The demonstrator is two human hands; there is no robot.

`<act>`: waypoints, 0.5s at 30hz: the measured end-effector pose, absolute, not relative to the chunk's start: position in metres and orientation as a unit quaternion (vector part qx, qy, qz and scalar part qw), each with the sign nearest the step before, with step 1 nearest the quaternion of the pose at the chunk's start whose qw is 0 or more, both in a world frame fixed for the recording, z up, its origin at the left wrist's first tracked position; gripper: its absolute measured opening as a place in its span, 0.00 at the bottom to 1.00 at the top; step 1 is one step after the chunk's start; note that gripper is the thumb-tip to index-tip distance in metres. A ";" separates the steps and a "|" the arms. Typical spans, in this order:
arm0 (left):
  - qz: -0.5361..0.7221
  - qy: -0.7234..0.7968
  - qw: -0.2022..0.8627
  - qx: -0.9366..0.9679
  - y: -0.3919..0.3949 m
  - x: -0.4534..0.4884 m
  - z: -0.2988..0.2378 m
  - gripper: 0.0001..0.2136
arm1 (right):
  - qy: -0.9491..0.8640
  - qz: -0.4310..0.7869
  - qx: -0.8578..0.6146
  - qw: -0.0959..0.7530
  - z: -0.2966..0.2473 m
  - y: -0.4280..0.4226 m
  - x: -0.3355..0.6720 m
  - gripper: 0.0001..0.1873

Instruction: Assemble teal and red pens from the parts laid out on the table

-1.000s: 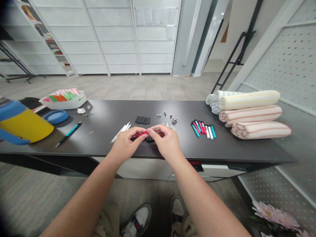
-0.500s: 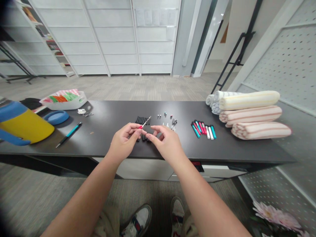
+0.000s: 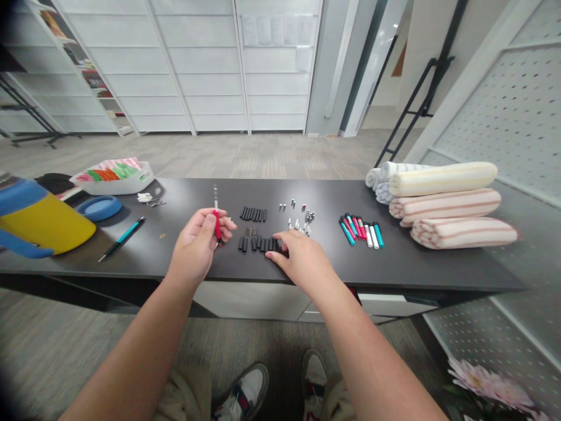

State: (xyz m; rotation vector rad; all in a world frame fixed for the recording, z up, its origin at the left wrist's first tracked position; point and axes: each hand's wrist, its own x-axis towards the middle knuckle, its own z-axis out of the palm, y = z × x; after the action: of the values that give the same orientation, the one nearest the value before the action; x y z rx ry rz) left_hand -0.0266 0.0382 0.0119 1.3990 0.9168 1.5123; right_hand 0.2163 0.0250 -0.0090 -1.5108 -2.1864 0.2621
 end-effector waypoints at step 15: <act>0.323 0.690 0.130 0.634 0.037 -0.088 0.030 0.19 | -0.779 0.089 -0.560 0.268 -0.008 0.020 0.214 0.18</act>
State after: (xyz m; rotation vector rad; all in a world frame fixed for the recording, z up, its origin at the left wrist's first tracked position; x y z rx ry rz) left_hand -0.0880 0.0372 0.0304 1.8424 2.0054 0.9397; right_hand 0.2140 0.0204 -0.0082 -1.5091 -2.1012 0.2414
